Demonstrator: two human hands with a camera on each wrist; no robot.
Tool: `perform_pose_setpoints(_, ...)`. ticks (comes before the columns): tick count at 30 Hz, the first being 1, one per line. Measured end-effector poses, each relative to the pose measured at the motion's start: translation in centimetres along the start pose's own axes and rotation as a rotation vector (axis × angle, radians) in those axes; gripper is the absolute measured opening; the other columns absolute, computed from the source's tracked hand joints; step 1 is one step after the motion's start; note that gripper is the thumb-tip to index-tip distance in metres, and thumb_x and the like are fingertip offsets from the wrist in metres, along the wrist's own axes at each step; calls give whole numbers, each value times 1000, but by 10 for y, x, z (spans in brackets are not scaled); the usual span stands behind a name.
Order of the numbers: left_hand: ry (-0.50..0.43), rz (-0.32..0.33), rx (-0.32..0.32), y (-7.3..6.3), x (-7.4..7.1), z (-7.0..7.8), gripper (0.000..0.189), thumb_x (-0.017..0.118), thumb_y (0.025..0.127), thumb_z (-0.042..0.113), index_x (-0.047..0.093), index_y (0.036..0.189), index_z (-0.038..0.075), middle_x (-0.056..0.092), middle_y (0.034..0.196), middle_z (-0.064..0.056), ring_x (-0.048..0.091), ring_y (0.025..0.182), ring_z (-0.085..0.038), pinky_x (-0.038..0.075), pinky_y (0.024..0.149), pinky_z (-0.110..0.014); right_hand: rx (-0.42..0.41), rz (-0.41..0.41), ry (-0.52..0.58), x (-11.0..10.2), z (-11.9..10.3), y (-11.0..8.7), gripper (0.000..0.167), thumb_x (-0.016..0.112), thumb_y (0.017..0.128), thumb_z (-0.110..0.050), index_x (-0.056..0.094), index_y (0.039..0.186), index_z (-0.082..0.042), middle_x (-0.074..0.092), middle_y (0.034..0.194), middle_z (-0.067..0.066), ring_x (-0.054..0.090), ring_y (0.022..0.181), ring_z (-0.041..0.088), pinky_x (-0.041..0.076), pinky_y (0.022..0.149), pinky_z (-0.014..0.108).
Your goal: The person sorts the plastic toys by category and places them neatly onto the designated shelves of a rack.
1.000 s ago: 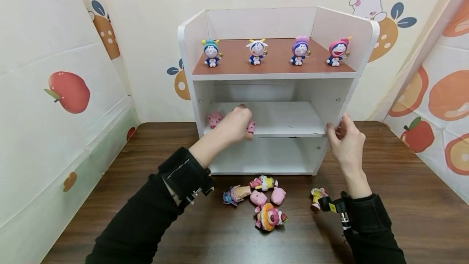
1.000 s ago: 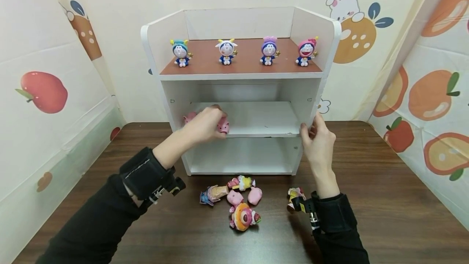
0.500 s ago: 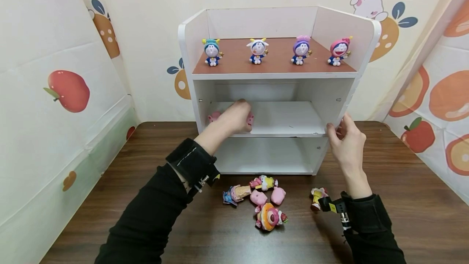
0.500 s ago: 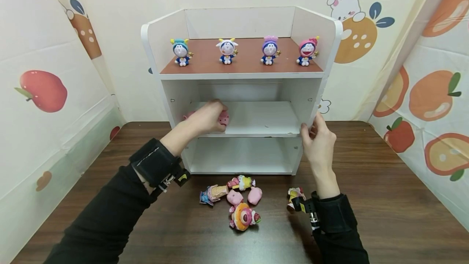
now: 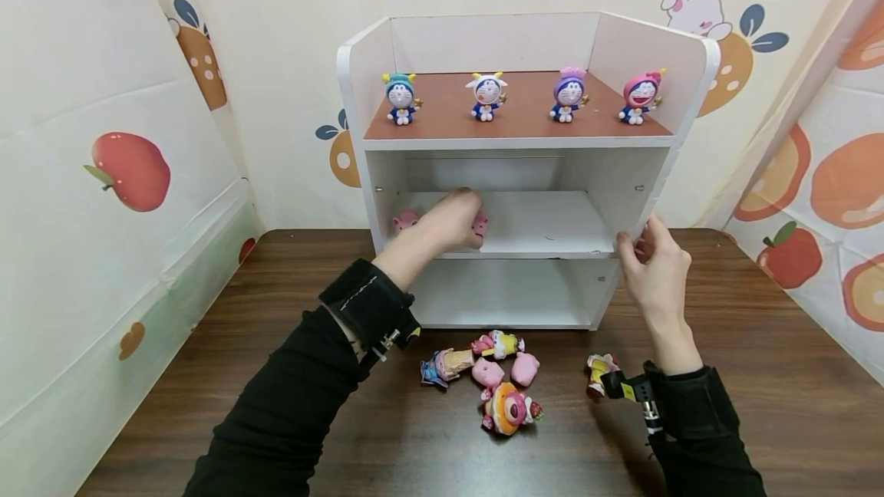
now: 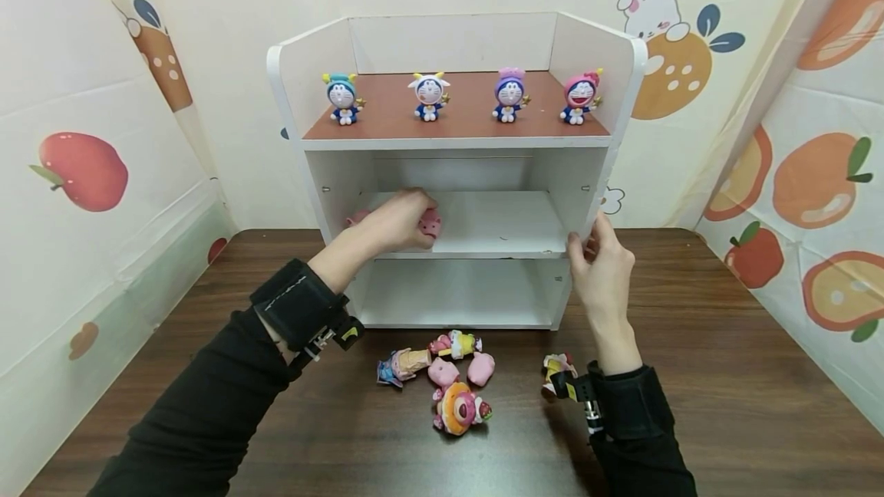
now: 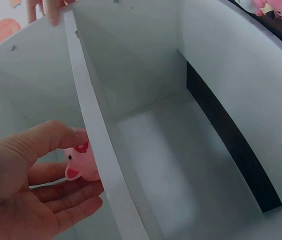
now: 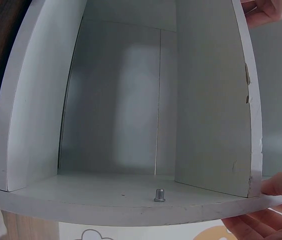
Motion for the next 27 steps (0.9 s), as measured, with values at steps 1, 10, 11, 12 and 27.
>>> perform_pose_setpoints(1, -3, -2, -1, 0, 0, 0, 20, 67, 78, 6, 47, 75, 4, 39, 75, -2, 38, 74, -16, 32, 64, -25, 1, 1, -1, 0, 0, 0, 35, 55, 87, 4, 55, 121, 8, 63, 107, 32, 64, 85, 46, 35, 64, -3)
perform_pose_setpoints(10, -17, 3, 3, -5, -1, -2, 39, 67, 80, 10, 59, 114, -7, 58, 109, -15, 45, 89, -19, 39, 79, -29, 1, -3, 4, 0, 0, 0, 35, 55, 86, 5, 55, 121, 8, 62, 108, 33, 64, 86, 47, 35, 65, -4)
perform_pose_setpoints(11, -31, 10, -8, -7, -1, -2, 44, 67, 82, 11, 57, 120, -7, 58, 117, -17, 46, 92, -20, 39, 81, -30, 1, -4, 4, 0, 0, 0, 35, 55, 87, 5, 55, 121, 8, 62, 108, 33, 64, 86, 47, 35, 65, -3)
perform_pose_setpoints(12, -49, 20, -20, -10, -2, -2, 48, 67, 83, 12, 54, 125, -7, 56, 124, -18, 47, 95, -21, 40, 82, -30, 1, -4, 4, 0, 0, 0, 35, 55, 87, 5, 55, 121, 8, 62, 108, 33, 64, 86, 47, 34, 65, -4)
perform_pose_setpoints(27, -370, 533, -29, -65, -7, -4, 40, 67, 85, 12, 60, 122, -3, 60, 119, -16, 56, 111, -29, 45, 94, -41, -11, 2, 9, 0, 1, 0, 34, 55, 86, 5, 55, 120, 9, 62, 107, 34, 63, 86, 48, 34, 64, -3)
Point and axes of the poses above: each hand's wrist, its own y-axis towards the middle knuckle, its own x-axis out of the palm, z = x × y, the point moved 3 cm from there along y, towards the middle knuckle
